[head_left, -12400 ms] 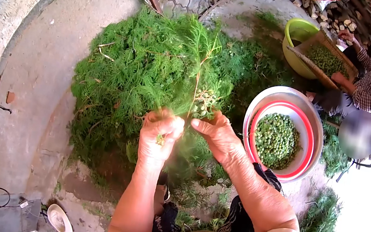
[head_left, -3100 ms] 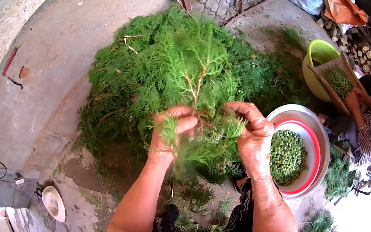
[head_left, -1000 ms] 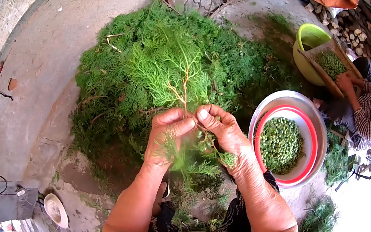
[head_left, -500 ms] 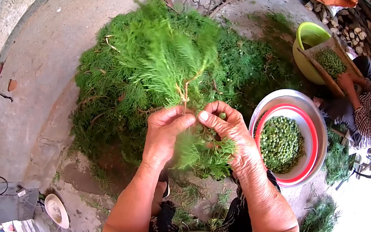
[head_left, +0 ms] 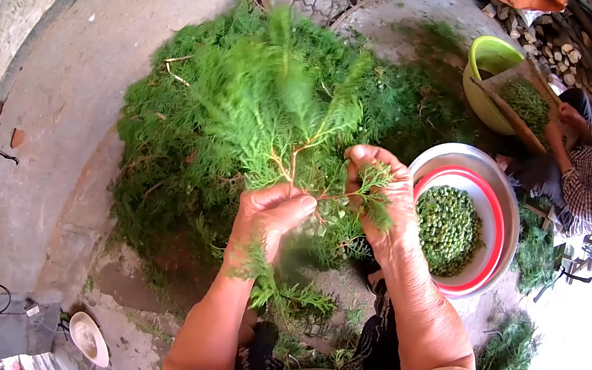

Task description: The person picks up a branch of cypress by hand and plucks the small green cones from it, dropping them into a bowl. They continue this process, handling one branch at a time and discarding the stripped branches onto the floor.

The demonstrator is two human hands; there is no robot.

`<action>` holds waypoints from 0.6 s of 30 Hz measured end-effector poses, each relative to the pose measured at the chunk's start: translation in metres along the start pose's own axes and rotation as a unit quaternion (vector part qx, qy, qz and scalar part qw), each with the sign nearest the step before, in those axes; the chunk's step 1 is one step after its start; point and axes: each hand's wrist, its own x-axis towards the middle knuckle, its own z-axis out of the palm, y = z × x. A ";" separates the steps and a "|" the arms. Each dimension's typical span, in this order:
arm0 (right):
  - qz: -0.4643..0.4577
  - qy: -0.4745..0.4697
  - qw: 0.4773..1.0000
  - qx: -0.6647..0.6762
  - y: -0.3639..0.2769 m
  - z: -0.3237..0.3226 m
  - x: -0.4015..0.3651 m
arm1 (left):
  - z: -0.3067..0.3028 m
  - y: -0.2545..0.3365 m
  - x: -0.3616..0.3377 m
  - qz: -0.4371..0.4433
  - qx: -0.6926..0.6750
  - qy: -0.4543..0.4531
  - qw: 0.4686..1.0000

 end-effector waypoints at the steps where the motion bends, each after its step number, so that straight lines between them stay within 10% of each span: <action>1: 0.006 -0.021 1.000 -0.002 0.002 0.001 -0.001 | 0.000 -0.003 0.001 0.007 -0.012 0.014 1.000; 18: 0.108 -0.023 0.992 -0.053 0.014 0.004 -0.010 | 0.003 0.001 0.000 -0.032 0.010 0.057 0.998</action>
